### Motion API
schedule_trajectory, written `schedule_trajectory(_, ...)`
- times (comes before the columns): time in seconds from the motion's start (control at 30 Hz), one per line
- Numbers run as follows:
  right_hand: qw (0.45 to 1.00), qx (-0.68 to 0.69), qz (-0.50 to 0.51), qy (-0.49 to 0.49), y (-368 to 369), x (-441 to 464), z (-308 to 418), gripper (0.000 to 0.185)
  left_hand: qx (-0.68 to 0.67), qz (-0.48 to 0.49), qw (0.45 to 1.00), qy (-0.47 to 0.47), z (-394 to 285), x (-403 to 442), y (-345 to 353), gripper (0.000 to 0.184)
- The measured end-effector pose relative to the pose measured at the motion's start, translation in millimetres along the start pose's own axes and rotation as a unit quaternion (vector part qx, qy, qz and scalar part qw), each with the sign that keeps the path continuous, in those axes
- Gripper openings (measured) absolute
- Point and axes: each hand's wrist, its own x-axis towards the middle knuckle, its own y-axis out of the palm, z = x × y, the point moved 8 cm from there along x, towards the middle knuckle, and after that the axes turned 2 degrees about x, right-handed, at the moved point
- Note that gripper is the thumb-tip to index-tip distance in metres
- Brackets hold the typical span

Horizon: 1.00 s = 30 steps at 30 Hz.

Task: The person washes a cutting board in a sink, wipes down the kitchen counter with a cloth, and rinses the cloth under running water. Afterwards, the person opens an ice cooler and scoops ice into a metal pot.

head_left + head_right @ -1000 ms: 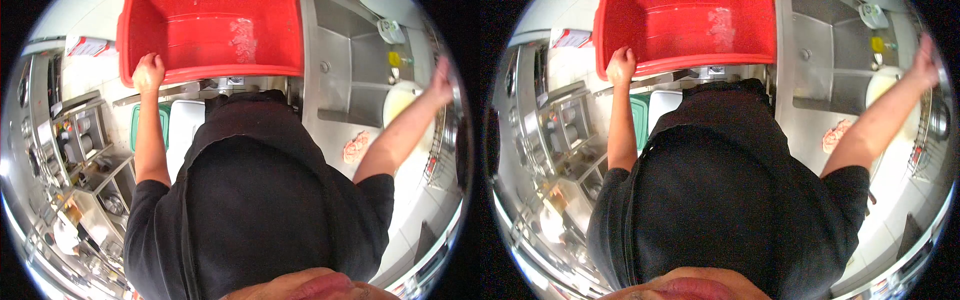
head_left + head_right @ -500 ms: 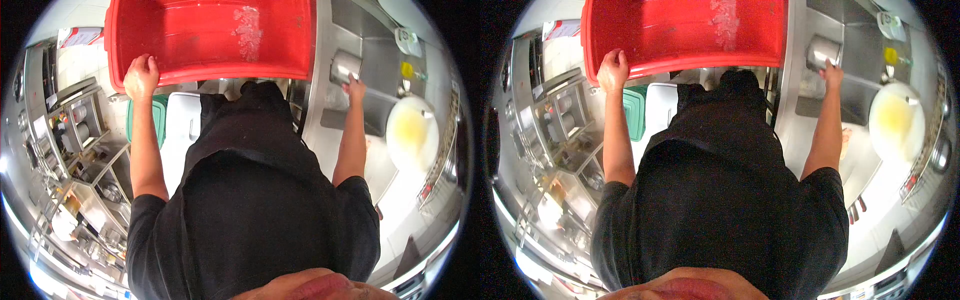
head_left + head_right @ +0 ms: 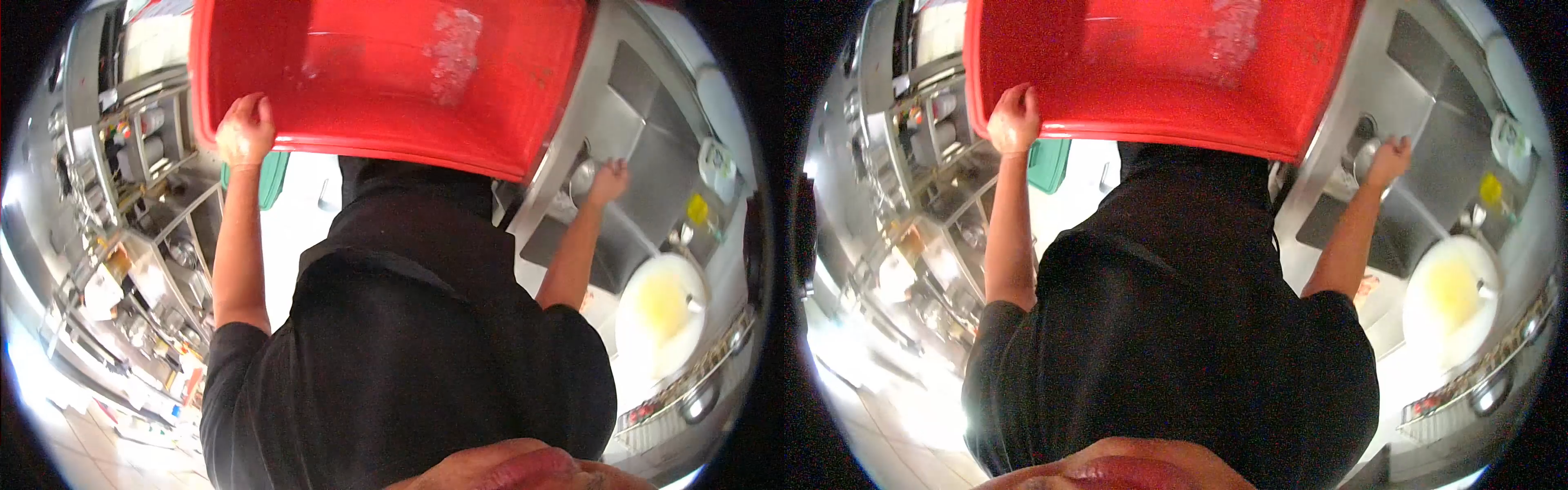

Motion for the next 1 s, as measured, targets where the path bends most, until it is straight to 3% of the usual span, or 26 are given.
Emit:
schedule_trajectory(0.07, 0.977, 0.207, -0.012, -0.050, -7.6, 18.9, 137.5, 0.023, 0.012, 0.001, 1.000, -0.014, -5.9, 2.1, -6.1, 0.016)
schedule_trajectory(0.13, 0.958, 0.272, 0.053, -0.080, 13.6, 21.1, 260.3, 0.021, 0.007, 0.003, 1.000, -0.027, -3.4, 3.2, -6.7, 0.016)
schedule_trajectory(0.2, 0.914, 0.313, 0.176, -0.188, 82.3, 10.3, 338.8, 0.023, 0.003, -0.005, 1.000, -0.029, -2.8, 3.2, -6.1, 0.015)
schedule_trajectory(0.3, 0.857, 0.275, 0.360, -0.247, 233.7, -42.8, 394.4, 0.026, 0.011, -0.024, 0.999, -0.018, -4.0, 4.7, -10.0, 0.013)
schedule_trajectory(0.33, 0.835, 0.260, 0.461, -0.150, 289.1, -69.7, 392.8, 0.032, 0.005, -0.029, 0.999, -0.017, -3.5, 5.0, -9.8, 0.012)
schedule_trajectory(0.4, 0.833, 0.121, 0.459, -0.283, 358.5, -120.2, 405.8, 0.040, -0.006, -0.036, 0.999, -0.012, -2.4, 6.6, -8.4, 0.011)
schedule_trajectory(0.47, 0.802, 0.066, 0.529, -0.269, 427.6, -176.9, 399.7, 0.045, -0.007, -0.027, 0.999, -0.019, -2.4, 8.5, -6.5, 0.008)
schedule_trajectory(0.57, 0.792, 0.051, 0.529, -0.301, 506.2, -254.1, 385.6, 0.046, -0.014, -0.029, 0.999, -0.019, 3.3, 8.9, -2.3, 0.007)
schedule_trajectory(0.7, 0.751, -0.033, 0.513, -0.415, 528.1, -336.4, 397.2, 0.051, -0.023, -0.036, 0.999, -0.026, 7.9, 8.8, 0.5, 0.006)
schedule_trajectory(0.8, 0.788, -0.098, 0.428, -0.431, 524.7, -349.9, 388.2, 0.049, -0.038, -0.052, 0.998, -0.027, 12.0, 8.0, 1.9, 0.008)
schedule_trajectory(0.9, 0.738, -0.032, 0.370, -0.563, 556.4, -372.9, 363.0, 0.045, -0.041, -0.079, 0.996, -0.020, 17.9, 4.0, -3.5, 0.009)
schedule_trajectory(1.0, 0.714, -0.092, 0.499, -0.482, 566.9, -355.7, 343.5, 0.039, -0.062, -0.120, 0.991, -0.015, 22.6, -0.7, -9.8, 0.010)
